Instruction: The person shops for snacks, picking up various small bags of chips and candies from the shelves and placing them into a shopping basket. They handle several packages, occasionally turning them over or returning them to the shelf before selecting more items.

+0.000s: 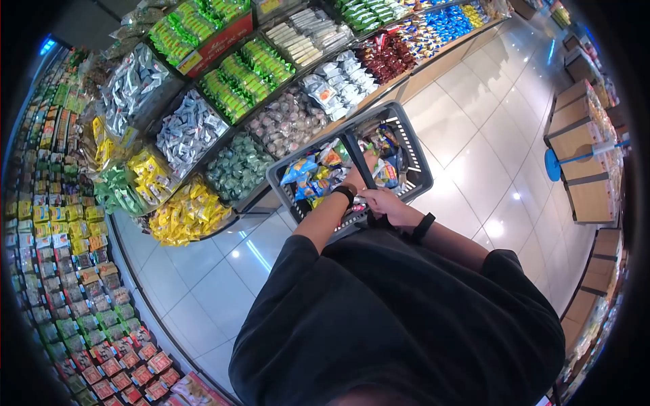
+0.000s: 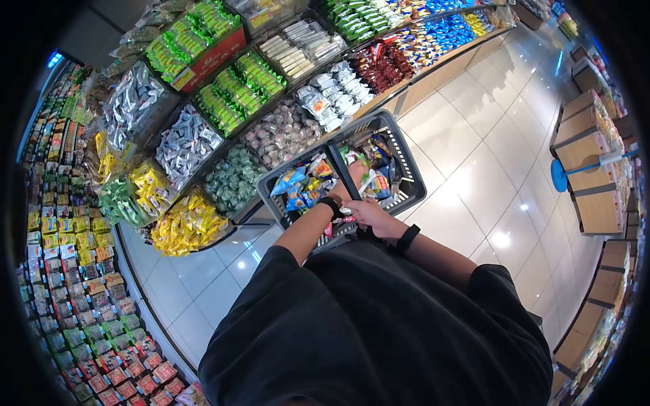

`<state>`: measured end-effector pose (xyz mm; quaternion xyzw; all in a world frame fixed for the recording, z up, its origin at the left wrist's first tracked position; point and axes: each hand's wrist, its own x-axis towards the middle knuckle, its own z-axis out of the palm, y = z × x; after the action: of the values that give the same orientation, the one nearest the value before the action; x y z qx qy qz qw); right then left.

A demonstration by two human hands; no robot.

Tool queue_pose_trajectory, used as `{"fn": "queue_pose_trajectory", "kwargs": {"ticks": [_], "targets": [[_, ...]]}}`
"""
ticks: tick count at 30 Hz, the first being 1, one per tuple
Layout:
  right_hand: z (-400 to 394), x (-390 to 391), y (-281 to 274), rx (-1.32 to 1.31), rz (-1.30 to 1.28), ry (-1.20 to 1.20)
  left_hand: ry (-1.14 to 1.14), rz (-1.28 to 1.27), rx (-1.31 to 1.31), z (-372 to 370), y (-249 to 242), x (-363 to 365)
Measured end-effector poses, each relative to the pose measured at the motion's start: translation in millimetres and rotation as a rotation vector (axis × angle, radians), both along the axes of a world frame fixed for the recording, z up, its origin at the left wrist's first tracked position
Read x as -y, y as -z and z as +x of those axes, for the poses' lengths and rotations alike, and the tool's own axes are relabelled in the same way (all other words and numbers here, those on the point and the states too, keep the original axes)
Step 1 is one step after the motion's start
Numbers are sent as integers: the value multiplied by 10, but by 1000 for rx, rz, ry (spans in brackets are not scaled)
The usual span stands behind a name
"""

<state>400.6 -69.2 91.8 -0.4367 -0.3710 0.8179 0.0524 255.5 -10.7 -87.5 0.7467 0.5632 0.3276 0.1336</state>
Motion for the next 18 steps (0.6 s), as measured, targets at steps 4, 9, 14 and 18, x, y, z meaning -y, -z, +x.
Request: {"fn": "queue_pose_trajectory", "kwargs": {"ticks": [4,9,14,18], "targets": [[-1,24,-49,42,3,28,82,33,-182,-80,-312,-114],[-15,55,-129,72,66,66,150,227,-62,-313,-266,-295],[21,-19,113,10,-9,93,15,-117,399,-429,-933,-22],[51,-47,131,-19,-12,84,-239,-421,476,-537,-960,-36]]}}
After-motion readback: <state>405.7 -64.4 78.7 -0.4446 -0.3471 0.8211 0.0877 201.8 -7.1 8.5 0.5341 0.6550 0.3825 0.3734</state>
